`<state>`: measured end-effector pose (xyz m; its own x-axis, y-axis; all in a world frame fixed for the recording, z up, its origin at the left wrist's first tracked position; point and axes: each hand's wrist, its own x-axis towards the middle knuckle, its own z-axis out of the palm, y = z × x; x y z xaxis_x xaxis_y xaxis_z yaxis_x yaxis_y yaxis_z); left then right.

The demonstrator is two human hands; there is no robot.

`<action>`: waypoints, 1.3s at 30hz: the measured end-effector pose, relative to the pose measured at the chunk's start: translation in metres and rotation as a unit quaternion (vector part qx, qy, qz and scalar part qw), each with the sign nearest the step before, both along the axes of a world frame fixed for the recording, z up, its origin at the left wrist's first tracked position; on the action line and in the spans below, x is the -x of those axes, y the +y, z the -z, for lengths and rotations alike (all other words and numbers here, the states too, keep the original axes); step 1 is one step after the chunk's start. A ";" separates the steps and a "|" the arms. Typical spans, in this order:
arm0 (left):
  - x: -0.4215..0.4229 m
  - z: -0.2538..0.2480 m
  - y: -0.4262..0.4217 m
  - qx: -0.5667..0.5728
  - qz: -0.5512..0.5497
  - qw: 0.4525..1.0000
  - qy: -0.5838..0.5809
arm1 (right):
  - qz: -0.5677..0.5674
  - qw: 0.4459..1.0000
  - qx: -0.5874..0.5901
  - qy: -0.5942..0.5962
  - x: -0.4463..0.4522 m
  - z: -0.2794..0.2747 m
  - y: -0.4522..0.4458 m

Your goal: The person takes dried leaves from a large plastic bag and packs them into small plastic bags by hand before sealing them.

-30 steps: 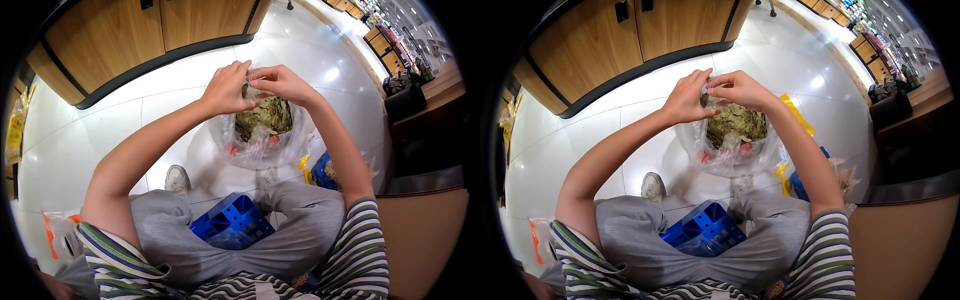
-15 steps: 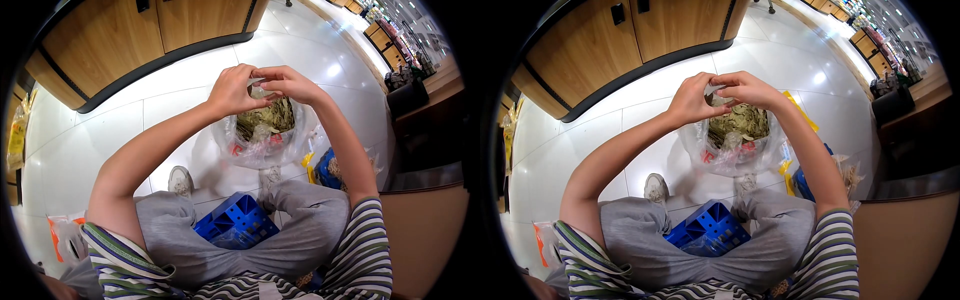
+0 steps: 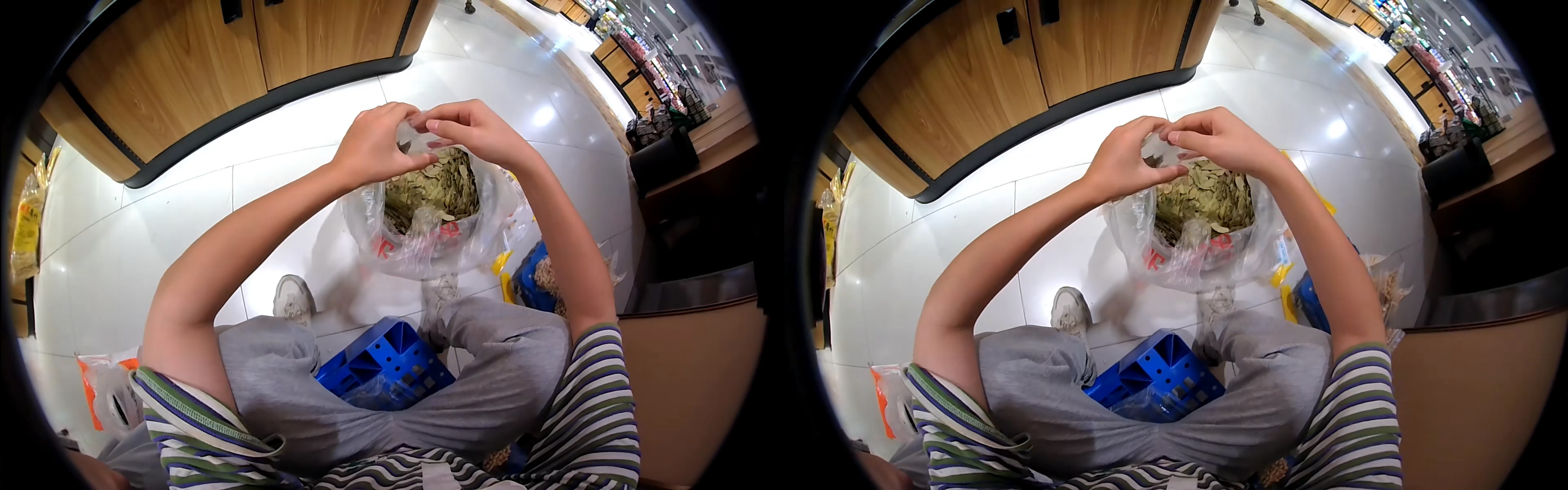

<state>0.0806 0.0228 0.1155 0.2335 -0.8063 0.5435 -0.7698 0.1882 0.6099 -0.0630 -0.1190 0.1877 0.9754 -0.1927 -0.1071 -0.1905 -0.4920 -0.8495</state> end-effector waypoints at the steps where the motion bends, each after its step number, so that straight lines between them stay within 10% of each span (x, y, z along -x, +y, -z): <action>1: -0.001 -0.005 0.002 -0.009 0.009 0.999 0.029 | 0.007 0.999 0.047 -0.008 0.000 -0.005 -0.001; 6: -0.021 -0.012 -0.002 0.003 0.055 0.976 0.208 | 0.085 0.972 0.079 -0.206 0.004 -0.017 -0.003; 15: -0.114 0.000 0.039 0.021 0.014 0.880 0.474 | 0.176 0.984 -0.017 0.004 0.029 0.051 -0.072; 23: -0.127 0.039 0.092 0.008 -0.146 0.944 0.294 | -0.062 0.883 0.366 0.286 0.070 0.169 -0.080; 32: -0.099 0.016 0.102 -0.041 -0.161 0.983 0.083 | 0.039 0.937 0.290 0.190 0.037 0.283 -0.095; 39: -0.124 0.007 0.074 0.031 -0.170 0.968 0.183 | 0.273 0.952 0.047 0.127 -0.025 0.322 -0.068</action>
